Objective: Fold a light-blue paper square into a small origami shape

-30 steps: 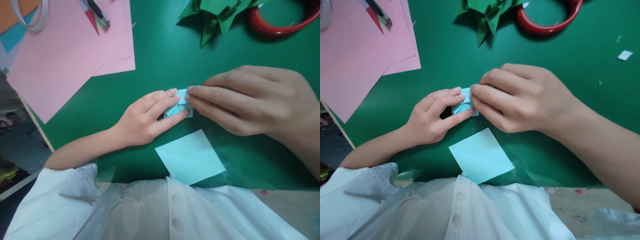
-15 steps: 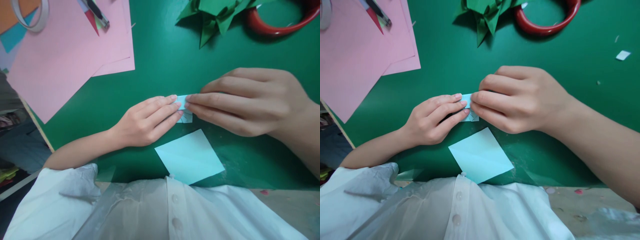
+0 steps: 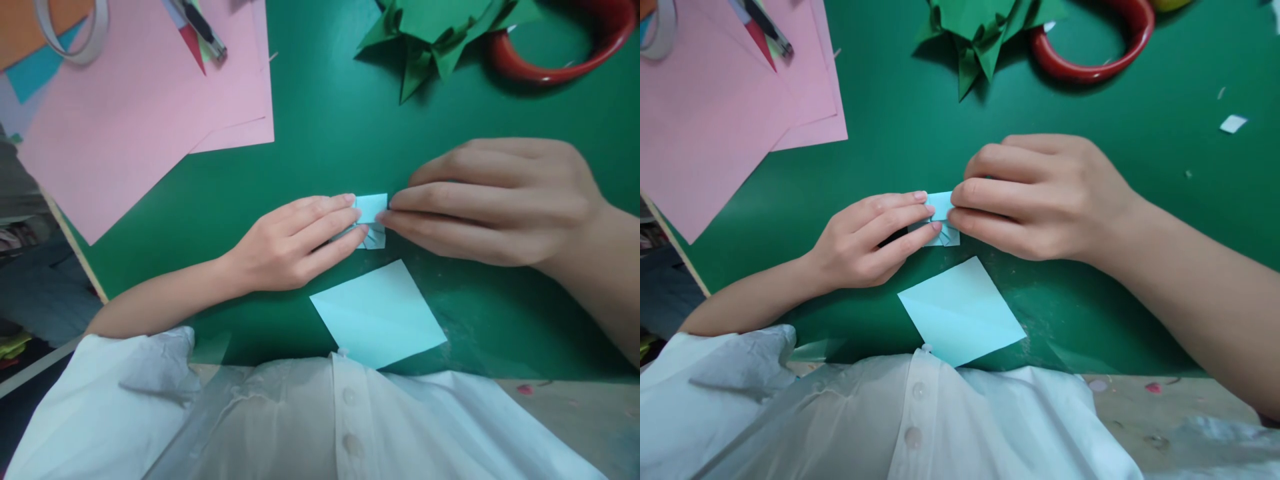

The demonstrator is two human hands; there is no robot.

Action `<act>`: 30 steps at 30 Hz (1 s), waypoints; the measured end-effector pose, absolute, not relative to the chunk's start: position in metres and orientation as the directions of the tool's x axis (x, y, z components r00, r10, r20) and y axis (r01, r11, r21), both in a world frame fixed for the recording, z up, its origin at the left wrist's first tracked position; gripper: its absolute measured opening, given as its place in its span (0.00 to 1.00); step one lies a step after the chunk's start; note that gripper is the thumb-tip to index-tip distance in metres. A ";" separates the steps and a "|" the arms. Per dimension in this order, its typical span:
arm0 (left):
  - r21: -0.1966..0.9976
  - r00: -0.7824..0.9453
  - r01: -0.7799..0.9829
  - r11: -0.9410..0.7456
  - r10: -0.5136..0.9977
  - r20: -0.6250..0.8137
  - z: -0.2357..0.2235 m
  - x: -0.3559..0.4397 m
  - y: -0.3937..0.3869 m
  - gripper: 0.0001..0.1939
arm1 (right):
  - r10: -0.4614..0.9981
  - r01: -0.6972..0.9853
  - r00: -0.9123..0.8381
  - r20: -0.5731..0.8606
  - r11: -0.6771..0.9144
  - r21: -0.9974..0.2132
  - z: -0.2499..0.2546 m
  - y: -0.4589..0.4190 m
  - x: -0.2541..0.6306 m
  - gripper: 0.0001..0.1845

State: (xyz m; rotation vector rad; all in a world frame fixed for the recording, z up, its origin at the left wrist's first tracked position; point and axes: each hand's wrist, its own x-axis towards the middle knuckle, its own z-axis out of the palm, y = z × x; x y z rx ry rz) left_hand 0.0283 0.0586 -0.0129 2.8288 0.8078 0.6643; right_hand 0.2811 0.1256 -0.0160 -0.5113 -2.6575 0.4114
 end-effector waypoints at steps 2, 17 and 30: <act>0.249 0.759 0.470 -0.847 0.532 0.375 -0.013 0.028 0.058 0.13 | 0.293 0.217 -0.839 0.459 0.953 -0.211 -0.019 0.126 0.282 0.18; 0.328 0.746 0.479 -0.814 0.574 0.338 -0.013 0.028 0.056 0.17 | 0.453 0.300 -0.799 0.396 0.870 -0.391 -0.016 0.115 0.278 0.03; 0.211 0.752 0.494 -0.844 0.536 0.383 -0.011 0.033 0.057 0.14 | 0.656 0.543 -0.704 0.272 0.744 -0.390 -0.010 0.097 0.261 0.07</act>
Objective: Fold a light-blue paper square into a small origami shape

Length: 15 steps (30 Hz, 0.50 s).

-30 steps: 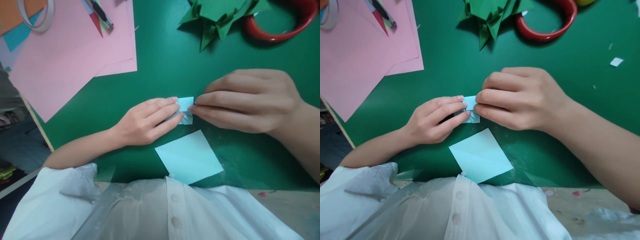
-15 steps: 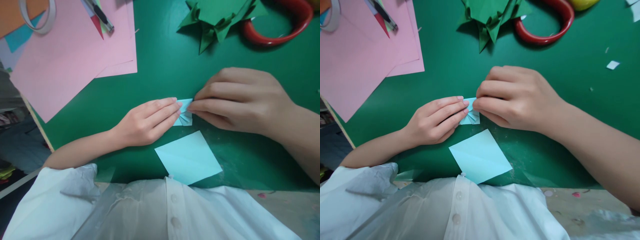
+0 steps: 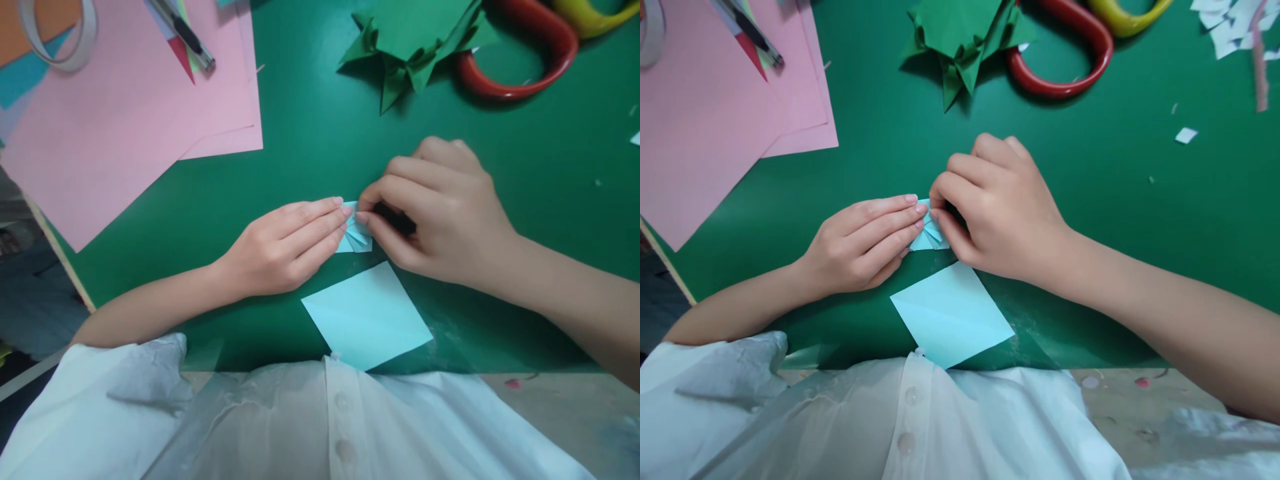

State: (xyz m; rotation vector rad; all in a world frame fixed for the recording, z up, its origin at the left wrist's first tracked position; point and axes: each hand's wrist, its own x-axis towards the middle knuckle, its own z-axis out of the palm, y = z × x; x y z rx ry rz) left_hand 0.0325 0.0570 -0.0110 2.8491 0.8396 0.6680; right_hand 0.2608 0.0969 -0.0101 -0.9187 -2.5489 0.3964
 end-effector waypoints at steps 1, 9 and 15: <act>0.214 0.750 0.495 -0.842 0.539 0.384 -0.011 0.033 0.057 0.14 | 0.661 0.546 -0.703 0.263 0.738 -0.397 -0.009 0.097 0.261 0.07; 0.266 0.746 0.504 -0.821 0.570 0.345 -0.011 0.031 0.057 0.15 | 0.722 0.638 -0.682 0.119 0.666 -0.386 -0.004 0.096 0.257 0.13; 0.204 0.764 0.505 -0.839 0.544 0.347 -0.010 0.031 0.058 0.14 | 0.741 0.674 -0.670 0.044 0.633 -0.381 -0.001 0.096 0.255 0.14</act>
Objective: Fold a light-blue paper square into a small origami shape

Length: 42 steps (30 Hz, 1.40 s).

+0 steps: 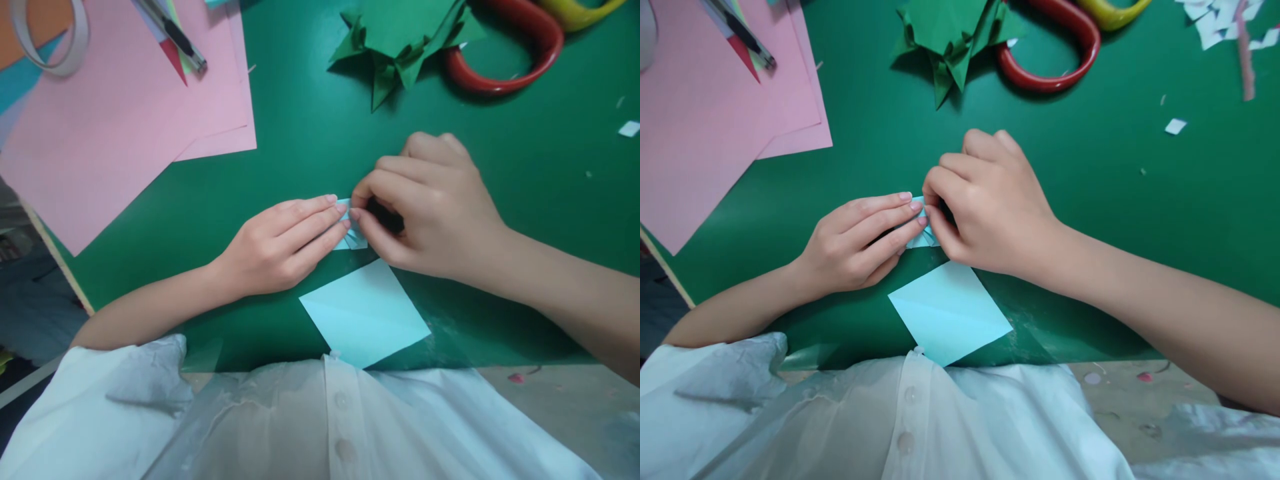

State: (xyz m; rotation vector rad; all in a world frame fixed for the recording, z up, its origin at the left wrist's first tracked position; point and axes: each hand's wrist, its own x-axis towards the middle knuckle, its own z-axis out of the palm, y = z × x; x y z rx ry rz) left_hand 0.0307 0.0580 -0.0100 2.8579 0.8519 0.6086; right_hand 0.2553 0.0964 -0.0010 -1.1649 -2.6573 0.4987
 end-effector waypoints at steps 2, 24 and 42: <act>0.215 0.762 0.509 -0.834 0.552 0.338 -0.010 0.031 0.057 0.15 | 0.741 0.672 -0.669 0.056 0.635 -0.382 -0.001 0.096 0.255 0.14; 0.254 0.753 0.503 -0.826 0.563 0.340 -0.013 0.031 0.053 0.18 | 0.715 0.722 -0.677 0.177 0.691 -0.032 -0.016 0.089 0.264 0.15; 0.233 0.749 0.552 -0.801 0.599 0.284 -0.006 0.027 0.056 0.16 | 0.691 0.690 -0.687 0.226 0.718 -0.095 -0.012 0.073 0.254 0.17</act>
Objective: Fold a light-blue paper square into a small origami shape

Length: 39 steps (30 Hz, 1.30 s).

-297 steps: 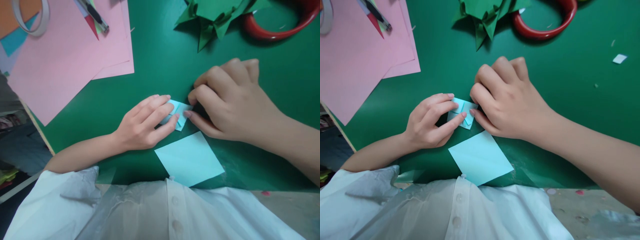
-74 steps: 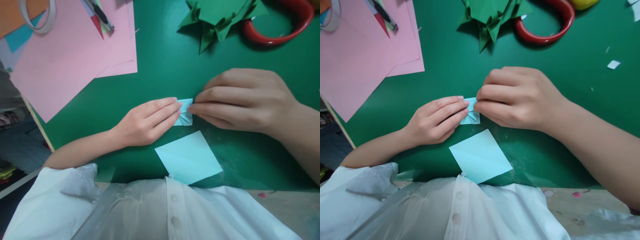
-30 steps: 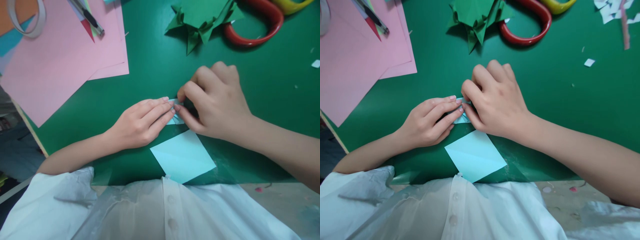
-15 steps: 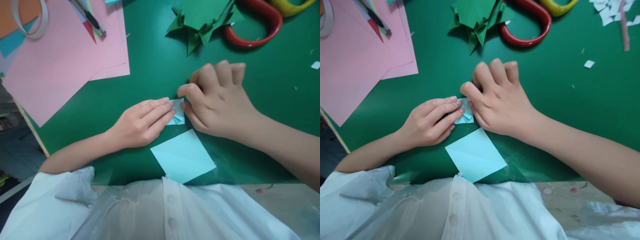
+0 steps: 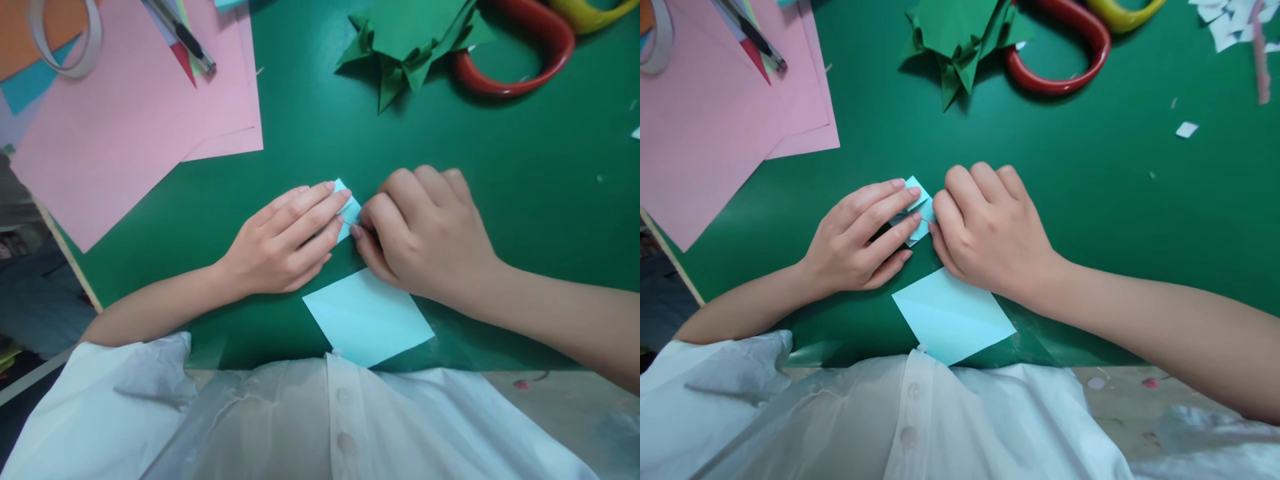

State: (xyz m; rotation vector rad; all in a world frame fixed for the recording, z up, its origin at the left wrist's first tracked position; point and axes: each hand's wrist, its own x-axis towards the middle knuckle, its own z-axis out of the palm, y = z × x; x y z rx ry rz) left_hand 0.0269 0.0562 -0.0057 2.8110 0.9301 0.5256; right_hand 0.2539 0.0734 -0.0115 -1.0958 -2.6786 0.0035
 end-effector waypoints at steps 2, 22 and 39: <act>0.246 0.743 0.550 -0.799 0.602 0.292 -0.007 0.027 0.057 0.16 | 0.686 0.689 -0.691 0.230 0.721 -0.080 -0.011 0.073 0.254 0.17; 0.270 0.724 0.538 -0.798 0.602 0.338 -0.011 0.028 0.056 0.14 | 0.745 0.658 -0.628 0.226 0.662 -0.359 -0.012 0.081 0.258 0.14; 0.316 0.708 0.546 -0.776 0.629 0.320 -0.012 0.027 0.056 0.16 | 0.761 0.653 -0.601 0.242 0.643 -0.399 -0.010 0.085 0.261 0.07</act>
